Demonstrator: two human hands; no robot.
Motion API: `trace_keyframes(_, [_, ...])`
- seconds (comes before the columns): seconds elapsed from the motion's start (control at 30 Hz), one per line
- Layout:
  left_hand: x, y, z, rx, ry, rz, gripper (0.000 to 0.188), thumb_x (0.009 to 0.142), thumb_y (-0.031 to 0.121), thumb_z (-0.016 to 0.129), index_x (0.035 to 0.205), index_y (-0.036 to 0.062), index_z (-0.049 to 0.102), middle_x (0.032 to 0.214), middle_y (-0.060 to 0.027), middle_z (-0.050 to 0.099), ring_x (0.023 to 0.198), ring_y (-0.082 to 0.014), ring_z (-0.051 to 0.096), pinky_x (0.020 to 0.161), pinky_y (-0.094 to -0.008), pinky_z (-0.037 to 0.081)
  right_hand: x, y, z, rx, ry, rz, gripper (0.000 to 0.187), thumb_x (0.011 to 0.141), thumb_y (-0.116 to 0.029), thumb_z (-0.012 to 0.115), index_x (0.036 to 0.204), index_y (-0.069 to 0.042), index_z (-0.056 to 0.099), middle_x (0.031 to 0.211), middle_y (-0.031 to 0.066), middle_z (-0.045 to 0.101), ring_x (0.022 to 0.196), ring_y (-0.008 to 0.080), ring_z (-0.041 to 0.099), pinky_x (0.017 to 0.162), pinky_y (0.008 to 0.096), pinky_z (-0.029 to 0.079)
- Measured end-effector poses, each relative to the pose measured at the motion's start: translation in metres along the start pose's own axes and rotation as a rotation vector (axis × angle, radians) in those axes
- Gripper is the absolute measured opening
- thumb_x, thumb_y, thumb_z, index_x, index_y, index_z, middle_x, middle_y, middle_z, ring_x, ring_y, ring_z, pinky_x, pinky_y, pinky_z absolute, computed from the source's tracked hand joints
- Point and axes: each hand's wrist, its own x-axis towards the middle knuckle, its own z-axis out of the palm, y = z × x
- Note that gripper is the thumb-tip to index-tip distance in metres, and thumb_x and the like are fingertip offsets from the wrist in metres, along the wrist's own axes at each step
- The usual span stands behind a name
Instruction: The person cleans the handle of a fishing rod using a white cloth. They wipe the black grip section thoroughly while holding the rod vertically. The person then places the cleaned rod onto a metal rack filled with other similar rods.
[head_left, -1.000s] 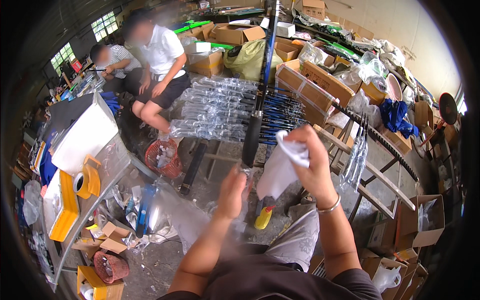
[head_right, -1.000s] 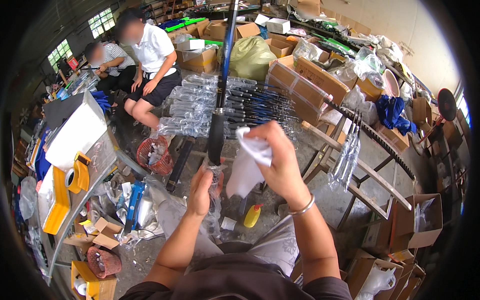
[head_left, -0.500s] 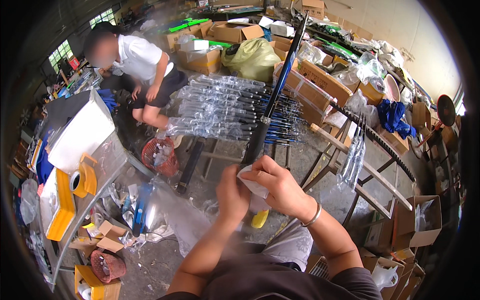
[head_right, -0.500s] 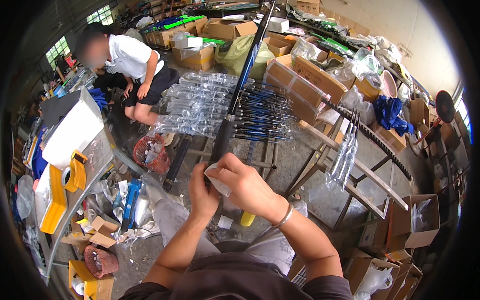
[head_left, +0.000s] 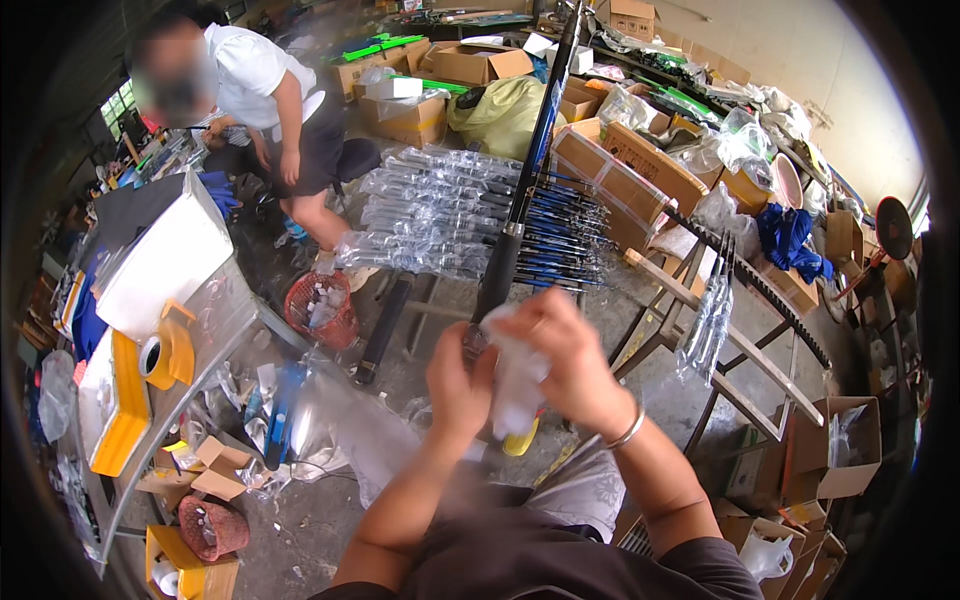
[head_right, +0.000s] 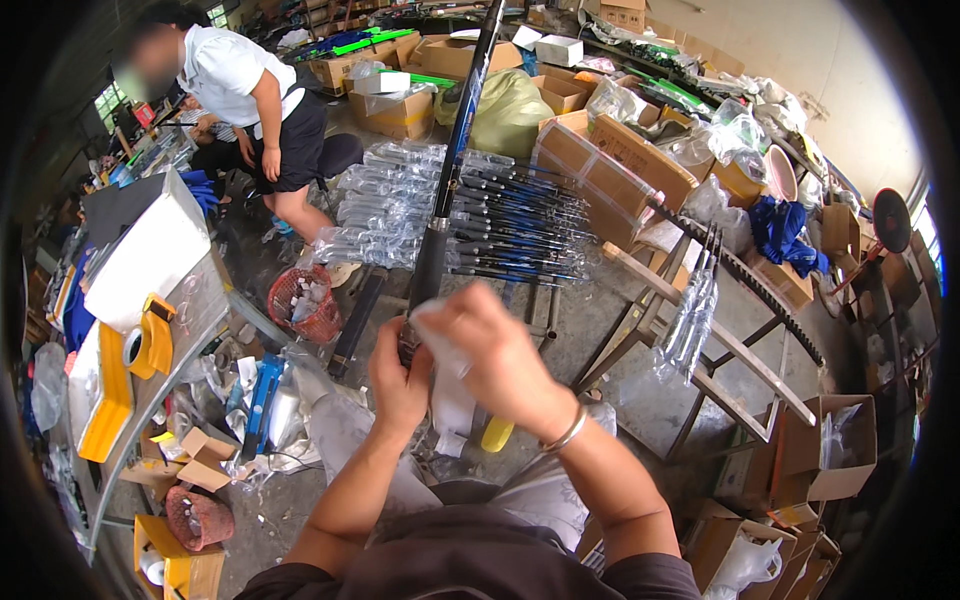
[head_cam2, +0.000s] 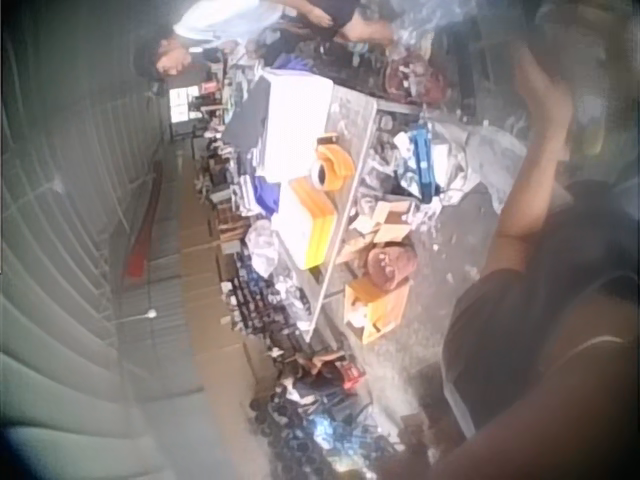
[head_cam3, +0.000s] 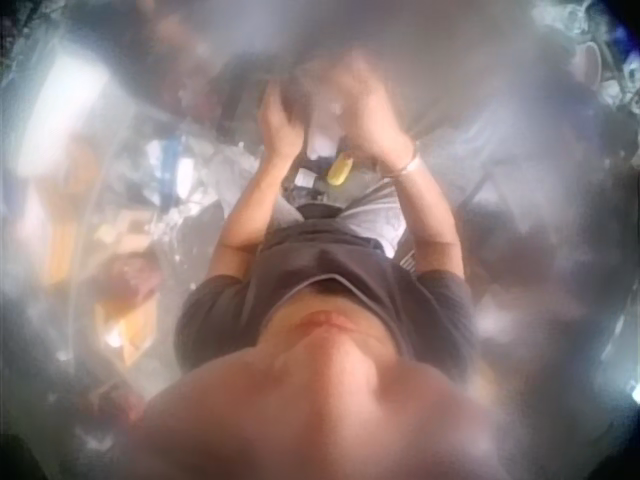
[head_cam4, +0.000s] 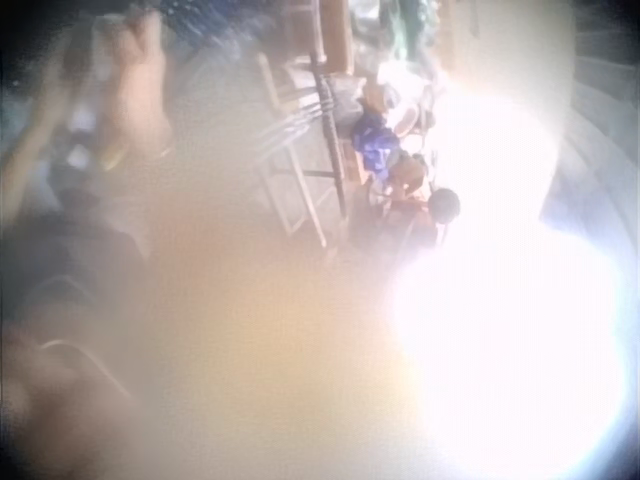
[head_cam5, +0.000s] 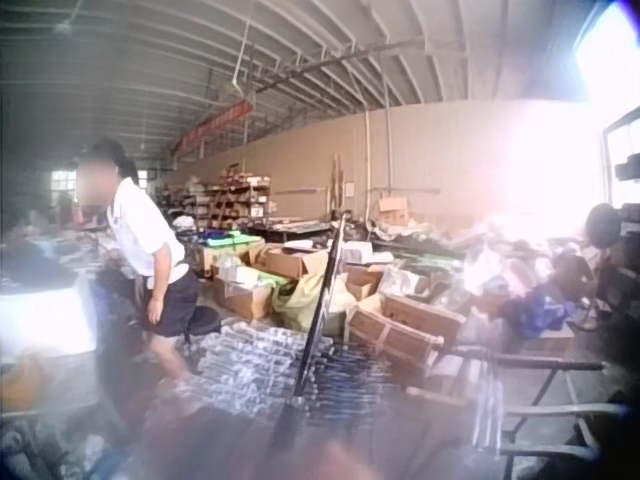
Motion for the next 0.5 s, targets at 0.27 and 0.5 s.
trace_keyframes(0.27, [-0.006, 0.001, 0.004, -0.203, -0.15, -0.13, 0.03, 0.088, 0.017, 0.064, 0.108, -0.0016, 0.053, 0.074, -0.002, 0.054, 0.062, -0.0086, 0.048, 0.055, -0.025, 0.039, 0.028, 0.016, -0.002, -0.113, 0.169, -0.078, 0.046, 0.063, 0.012, 0.062, 0.107, -0.002, 0.062, 0.095, 0.0127, 0.054, 0.082, 0.0311, 0.061, 0.068, 0.0354, 0.052])
trace_keyframes(0.5, [-0.003, -0.008, -0.005, -0.165, -0.119, -0.144, 0.027, 0.084, 0.002, 0.062, 0.109, -0.0031, 0.053, 0.084, -0.0098, 0.061, 0.071, -0.0147, 0.058, 0.064, -0.0292, 0.047, -0.014, 0.02, 0.001, 0.125, -0.129, -0.018, 0.043, 0.064, 0.008, 0.064, 0.106, -0.003, 0.064, 0.094, 0.0105, 0.056, 0.086, 0.0286, 0.06, 0.075, 0.036, 0.051])
